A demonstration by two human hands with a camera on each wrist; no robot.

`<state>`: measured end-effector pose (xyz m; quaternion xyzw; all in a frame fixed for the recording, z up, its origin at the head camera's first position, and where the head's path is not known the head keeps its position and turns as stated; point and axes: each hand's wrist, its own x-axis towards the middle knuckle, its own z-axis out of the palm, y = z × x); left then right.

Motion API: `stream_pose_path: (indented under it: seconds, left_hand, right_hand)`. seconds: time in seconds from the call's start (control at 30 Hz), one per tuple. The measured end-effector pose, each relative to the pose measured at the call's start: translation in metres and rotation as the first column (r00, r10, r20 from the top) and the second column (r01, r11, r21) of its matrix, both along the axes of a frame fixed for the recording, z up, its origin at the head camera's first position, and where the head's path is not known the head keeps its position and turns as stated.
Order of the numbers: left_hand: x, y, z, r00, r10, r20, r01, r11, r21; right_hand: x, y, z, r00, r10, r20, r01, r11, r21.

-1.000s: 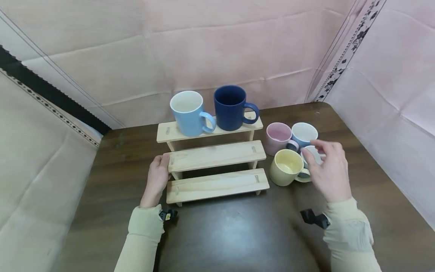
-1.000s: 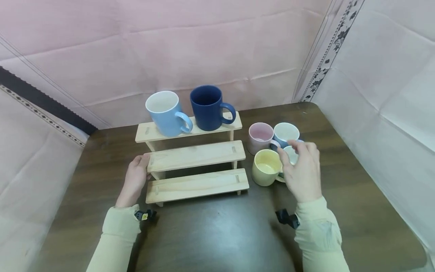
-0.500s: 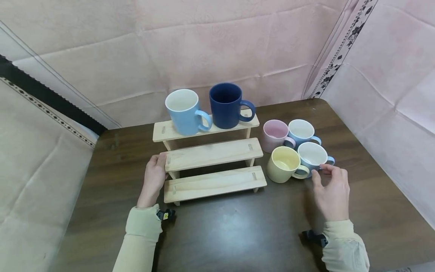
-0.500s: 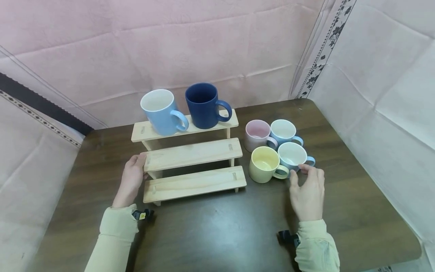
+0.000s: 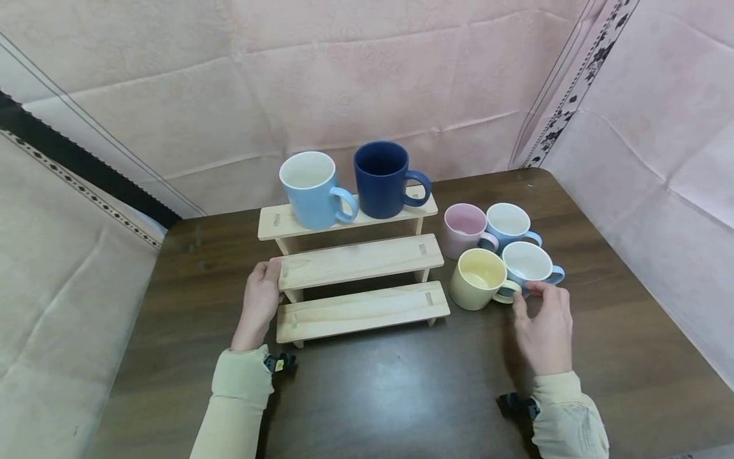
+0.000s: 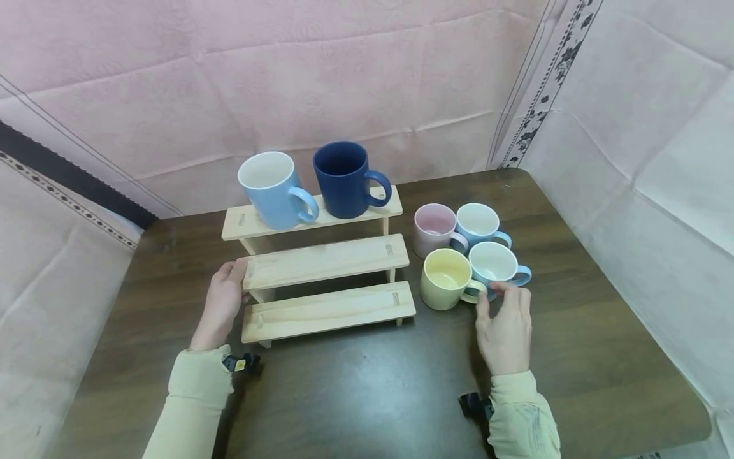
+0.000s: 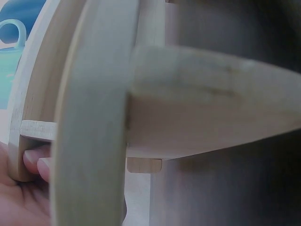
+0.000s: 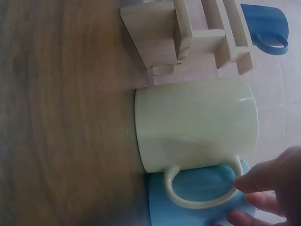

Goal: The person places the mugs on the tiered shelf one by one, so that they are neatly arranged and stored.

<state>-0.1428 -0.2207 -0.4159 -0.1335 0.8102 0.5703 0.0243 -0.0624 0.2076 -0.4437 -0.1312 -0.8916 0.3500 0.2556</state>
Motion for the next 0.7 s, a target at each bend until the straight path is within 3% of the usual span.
stream_pose_path:
  seconds: [0.47,0.7]
  left_hand:
    - [0.0014,-0.0003,-0.0012,1.000,-0.004,-0.012,0.004,1.000,-0.008]
    - [0.0020,0.0000,-0.0008,1.000,-0.002,-0.018,0.002,1.000,0.000]
  right_hand:
    - [-0.0063,-0.0008,-0.0075,0.999,0.036,-0.035,-0.035,0.999,0.028]
    - [-0.0053,0.0000,-0.0088,0.998,0.056,-0.011,-0.055,0.997,0.052]
